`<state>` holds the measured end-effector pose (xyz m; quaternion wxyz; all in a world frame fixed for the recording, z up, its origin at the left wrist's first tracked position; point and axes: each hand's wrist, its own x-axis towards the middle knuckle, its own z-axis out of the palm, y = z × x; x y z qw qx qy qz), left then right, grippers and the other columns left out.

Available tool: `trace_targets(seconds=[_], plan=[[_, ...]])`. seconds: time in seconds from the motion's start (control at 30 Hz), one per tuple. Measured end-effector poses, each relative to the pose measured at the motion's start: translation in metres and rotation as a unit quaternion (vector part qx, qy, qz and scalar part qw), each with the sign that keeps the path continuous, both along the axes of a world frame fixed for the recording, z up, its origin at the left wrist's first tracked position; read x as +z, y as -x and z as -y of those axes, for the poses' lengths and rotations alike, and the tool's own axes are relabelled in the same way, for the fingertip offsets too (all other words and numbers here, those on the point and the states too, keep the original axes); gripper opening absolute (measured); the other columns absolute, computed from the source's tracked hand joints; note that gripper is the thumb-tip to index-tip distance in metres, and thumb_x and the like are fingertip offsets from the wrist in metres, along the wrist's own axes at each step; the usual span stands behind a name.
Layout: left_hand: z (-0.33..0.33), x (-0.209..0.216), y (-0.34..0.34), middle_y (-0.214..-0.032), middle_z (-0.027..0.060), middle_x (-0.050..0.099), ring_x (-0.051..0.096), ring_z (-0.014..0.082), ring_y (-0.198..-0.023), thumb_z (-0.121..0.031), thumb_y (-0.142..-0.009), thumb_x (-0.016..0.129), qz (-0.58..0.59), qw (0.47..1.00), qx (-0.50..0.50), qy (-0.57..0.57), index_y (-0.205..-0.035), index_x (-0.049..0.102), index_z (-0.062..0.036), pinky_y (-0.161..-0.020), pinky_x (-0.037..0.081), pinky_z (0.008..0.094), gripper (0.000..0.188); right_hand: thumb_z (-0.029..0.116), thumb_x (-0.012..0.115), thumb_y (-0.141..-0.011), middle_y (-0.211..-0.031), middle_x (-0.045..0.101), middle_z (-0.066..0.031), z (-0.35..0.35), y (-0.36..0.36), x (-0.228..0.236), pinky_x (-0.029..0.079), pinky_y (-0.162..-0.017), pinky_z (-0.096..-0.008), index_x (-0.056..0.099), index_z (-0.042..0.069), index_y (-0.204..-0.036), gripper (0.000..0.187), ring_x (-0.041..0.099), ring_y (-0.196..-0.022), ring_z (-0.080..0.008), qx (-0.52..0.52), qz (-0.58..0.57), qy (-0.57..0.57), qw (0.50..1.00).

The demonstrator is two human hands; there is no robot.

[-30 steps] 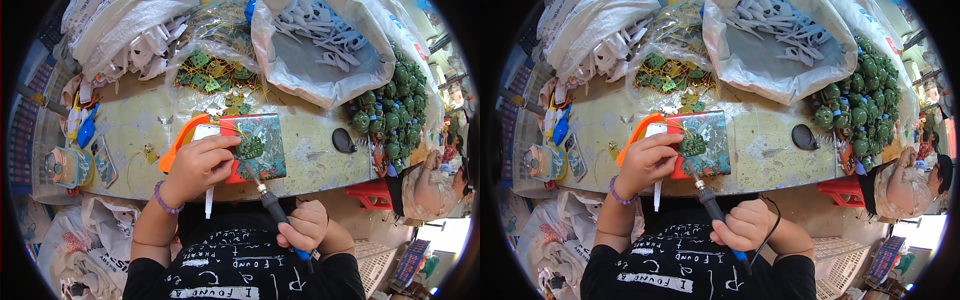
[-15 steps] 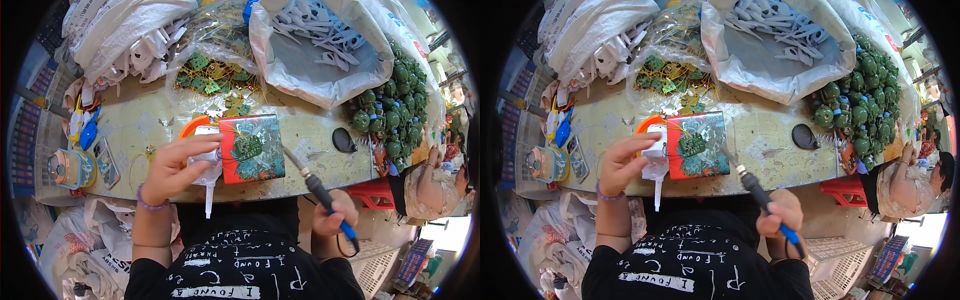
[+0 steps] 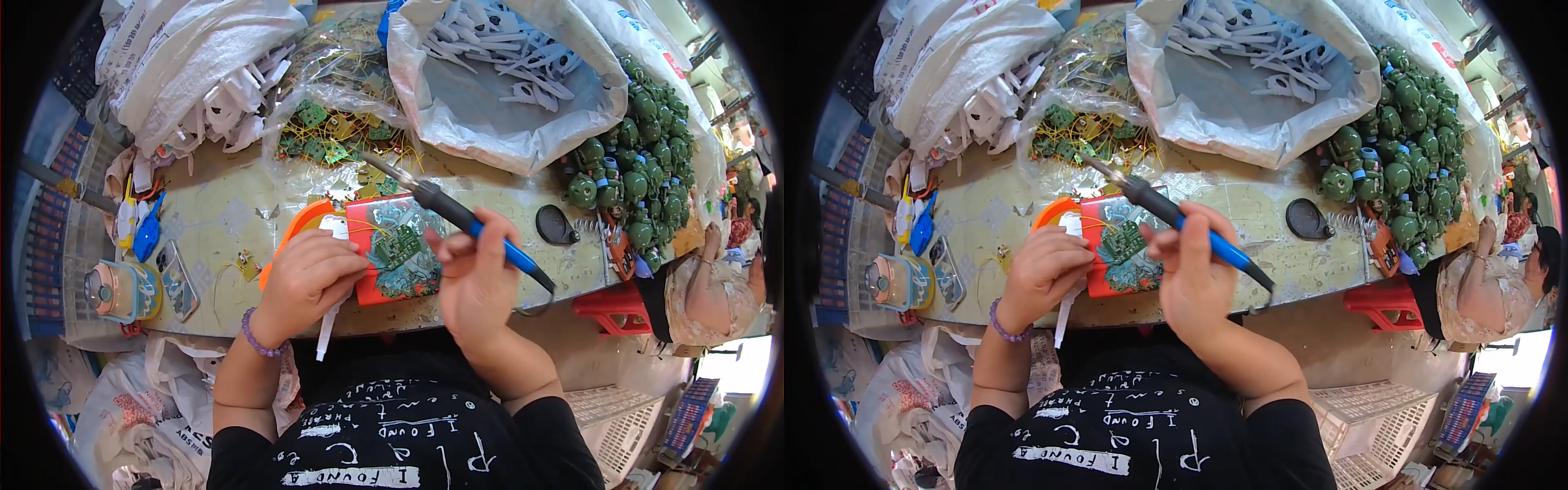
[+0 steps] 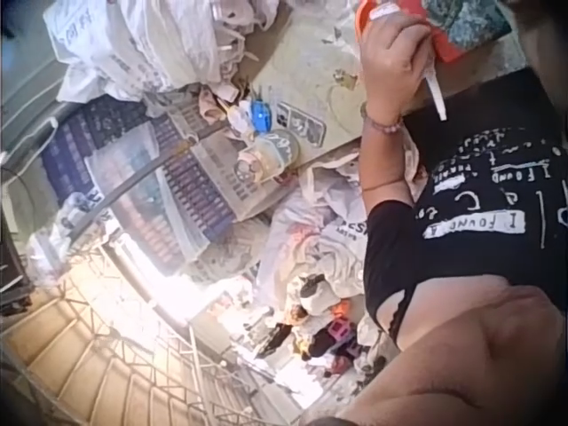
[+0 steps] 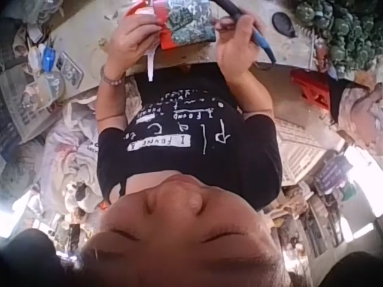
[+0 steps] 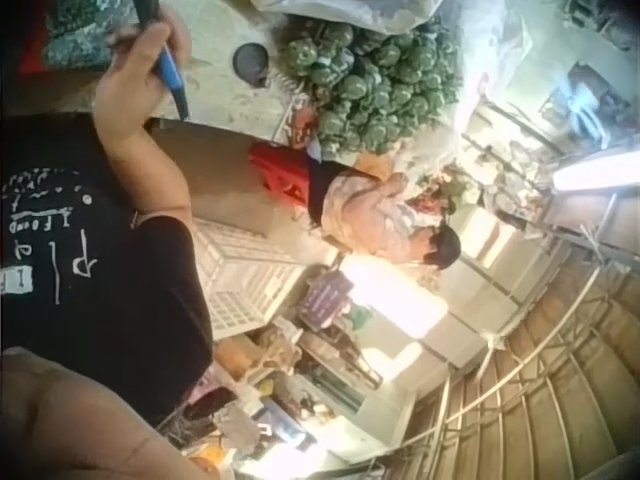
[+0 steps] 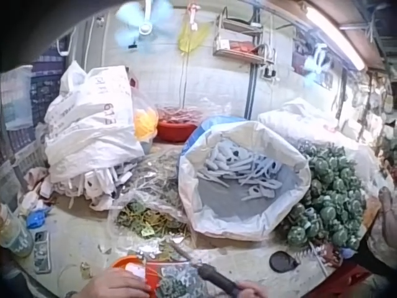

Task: Soldering wires and components onto small circuit boards for toy assembly.

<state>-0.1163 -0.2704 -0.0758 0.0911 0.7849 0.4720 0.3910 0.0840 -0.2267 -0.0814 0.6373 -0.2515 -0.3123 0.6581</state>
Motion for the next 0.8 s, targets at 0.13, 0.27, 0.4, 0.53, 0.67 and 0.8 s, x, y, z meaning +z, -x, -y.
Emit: trace_targets(seconds=[0.13,0.27,0.4,0.53,0.67,0.8], plan=[[0.002,-0.003,-0.008,-0.083,0.0045,0.067,0.065,0.0224,-0.084,-0.008,-0.072,0.073,-0.009,0.999,0.040,0.005,-0.086,0.068,-0.0099,-0.085,0.047,0.0415,0.015,0.033,0.046,-0.099,-0.084,0.061,-0.0067,0.000,0.024,0.007,0.044,-0.098,-0.0458,0.046,0.007,-0.119,0.033,0.058,-0.076,-0.0179,0.027,-0.011,0.008,1.000],[0.003,-0.001,-0.015,-0.082,0.0033,0.066,0.064,0.0214,-0.082,-0.010,-0.071,0.075,-0.012,0.997,0.080,-0.005,-0.085,0.069,-0.0095,-0.084,0.047,0.0410,0.015,0.033,0.045,-0.099,-0.087,0.061,-0.0078,0.010,0.032,0.006,0.040,-0.103,-0.0430,0.044,0.005,-0.122,0.036,0.060,-0.083,-0.0182,0.017,-0.007,-0.001,1.000],[0.003,0.002,-0.013,-0.086,0.0042,0.065,0.063,0.0234,-0.088,-0.009,-0.066,0.076,-0.003,0.998,0.061,0.035,-0.085,0.068,-0.0080,-0.082,0.048,0.0385,0.020,0.033,0.045,-0.099,-0.091,0.061,-0.0092,0.018,0.038,0.001,0.036,-0.106,-0.0420,0.042,0.003,-0.123,0.038,0.060,-0.087,-0.0186,0.012,0.036,-0.049,0.998],[-0.004,0.003,-0.016,-0.092,0.0062,0.064,0.063,0.0261,-0.094,-0.008,-0.064,0.074,-0.006,0.999,0.002,-0.032,-0.086,0.066,-0.0063,-0.082,0.049,0.0379,0.023,0.033,0.045,-0.099,-0.091,0.062,-0.0103,0.019,0.040,-0.009,0.035,-0.107,-0.0428,0.041,0.002,-0.123,0.039,0.060,-0.088,-0.0194,-0.010,0.063,-0.065,0.996],[-0.003,0.005,-0.020,-0.097,0.0081,0.065,0.062,0.0276,-0.097,-0.007,-0.065,0.071,-0.063,0.997,-0.016,-0.039,-0.085,0.064,-0.0051,-0.082,0.050,0.0396,0.022,0.033,0.045,-0.099,-0.091,0.062,-0.0106,0.020,0.038,-0.011,0.035,-0.107,-0.0432,0.041,0.002,-0.123,0.039,0.060,-0.088,-0.0197,-0.014,0.082,-0.056,0.995],[-0.002,0.008,-0.023,-0.100,0.0087,0.065,0.063,0.0275,-0.097,-0.007,-0.066,0.071,-0.078,0.997,-0.003,-0.010,-0.085,0.064,-0.0045,-0.082,0.051,0.0395,0.021,0.032,0.045,-0.099,-0.091,0.062,-0.0105,0.020,0.035,-0.008,0.035,-0.107,-0.0435,0.041,0.003,-0.123,0.038,0.060,-0.088,-0.0201,0.003,0.062,-0.060,0.996]])
